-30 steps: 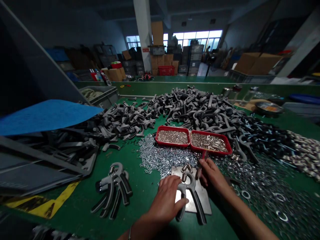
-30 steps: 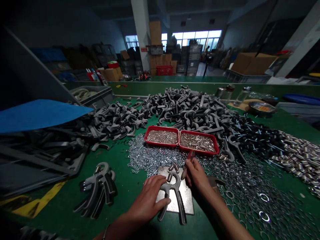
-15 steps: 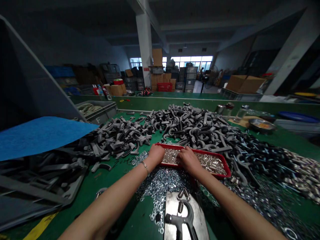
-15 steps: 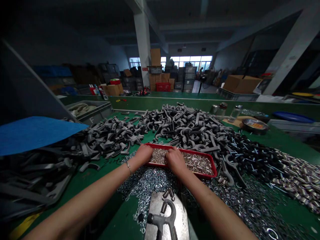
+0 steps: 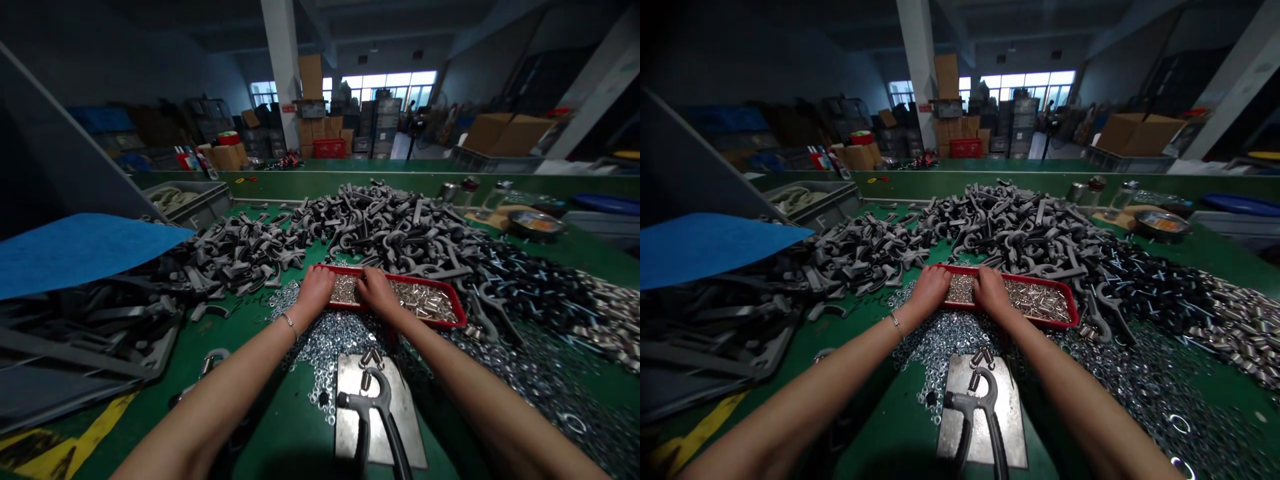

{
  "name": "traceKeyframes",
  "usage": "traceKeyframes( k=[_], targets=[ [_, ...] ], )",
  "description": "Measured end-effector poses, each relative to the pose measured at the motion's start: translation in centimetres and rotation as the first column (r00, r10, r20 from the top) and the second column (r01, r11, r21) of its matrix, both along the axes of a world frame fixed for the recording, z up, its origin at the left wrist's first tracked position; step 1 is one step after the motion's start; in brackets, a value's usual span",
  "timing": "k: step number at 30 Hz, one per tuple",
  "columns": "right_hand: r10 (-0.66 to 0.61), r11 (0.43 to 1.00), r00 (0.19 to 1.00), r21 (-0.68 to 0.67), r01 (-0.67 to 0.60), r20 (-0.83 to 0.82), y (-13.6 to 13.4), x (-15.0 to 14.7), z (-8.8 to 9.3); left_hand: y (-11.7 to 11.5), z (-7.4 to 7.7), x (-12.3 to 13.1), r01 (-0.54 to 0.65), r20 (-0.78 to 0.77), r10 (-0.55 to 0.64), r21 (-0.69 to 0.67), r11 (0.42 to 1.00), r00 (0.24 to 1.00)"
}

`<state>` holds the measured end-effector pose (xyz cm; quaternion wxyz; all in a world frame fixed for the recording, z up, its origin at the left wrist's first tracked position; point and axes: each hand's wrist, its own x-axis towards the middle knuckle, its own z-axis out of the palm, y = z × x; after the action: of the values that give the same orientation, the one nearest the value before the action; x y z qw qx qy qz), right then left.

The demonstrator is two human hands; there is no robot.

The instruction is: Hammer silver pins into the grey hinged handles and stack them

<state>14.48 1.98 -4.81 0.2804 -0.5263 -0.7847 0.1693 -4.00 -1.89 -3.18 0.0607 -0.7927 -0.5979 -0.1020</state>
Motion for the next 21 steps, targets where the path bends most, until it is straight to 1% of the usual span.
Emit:
traceKeyframes(
  k=[2, 4, 5, 6, 7, 9, 10, 12, 15, 18, 21],
  targets=[
    [-0.038, 0.998, 0.989, -0.053, 0.030, -0.140, -0.9, 0.9, 0.6, -3.0, 0.5, 0.7, 0.017, 0.033, -0.017, 0.013, 1.000, 0.999],
    [-0.051, 0.991, 0.960, -0.135, 0.014, -0.275, -3.0, 2.6, 1.0, -7.4, 0.5, 2.0, 0.073, 0.086, -0.071, -0.010, 0.997, 0.994],
    [-0.050, 0.983, 0.941, -0.185, -0.013, -0.334, -4.5, 3.5, 1.1, -9.9, 0.2, 2.8, 0.128, 0.121, -0.122, -0.040, 0.991, 0.985],
    [-0.049, 0.971, 0.921, -0.236, -0.047, -0.387, -6.2, 4.6, 1.0, -12.4, -0.1, 3.5, 0.214, 0.206, -0.189, -0.106, 0.971, 0.960],
    [-0.052, 0.955, 0.901, -0.285, -0.081, -0.432, -8.1, 5.6, 0.7, -14.6, -0.6, 4.2, 0.263, 0.266, -0.215, -0.162, 0.951, 0.940],
    [-0.078, 0.923, 0.865, -0.363, -0.125, -0.496, -12.0, 7.3, -0.1, -17.8, -1.5, 5.3, 0.296, 0.322, -0.217, -0.222, 0.929, 0.922],
    [-0.097, 0.910, 0.851, -0.393, -0.134, -0.517, -13.9, 7.9, -0.6, -18.7, -1.9, 5.6, 0.292, 0.320, -0.211, -0.230, 0.928, 0.924],
    [-0.136, 0.888, 0.830, -0.438, -0.139, -0.540, -17.1, 8.8, -1.6, -19.4, -2.5, 6.0, 0.283, 0.280, -0.219, -0.214, 0.935, 0.935],
    [-0.176, 0.868, 0.815, -0.478, -0.136, -0.551, -20.4, 9.3, -2.7, -19.0, -2.8, 6.2, 0.264, 0.184, -0.233, -0.164, 0.951, 0.955],
    [-0.131, 0.882, 0.854, -0.453, -0.132, -0.504, -22.0, 8.9, -2.9, -18.8, -3.1, 6.3, 0.260, 0.088, -0.252, -0.095, 0.961, 0.964],
    [-0.045, 0.919, 0.897, -0.371, -0.136, -0.439, -22.4, 8.2, -2.9, -19.2, -3.4, 6.5, 0.343, -0.019, -0.344, -0.027, 0.939, 0.939]
  ],
)
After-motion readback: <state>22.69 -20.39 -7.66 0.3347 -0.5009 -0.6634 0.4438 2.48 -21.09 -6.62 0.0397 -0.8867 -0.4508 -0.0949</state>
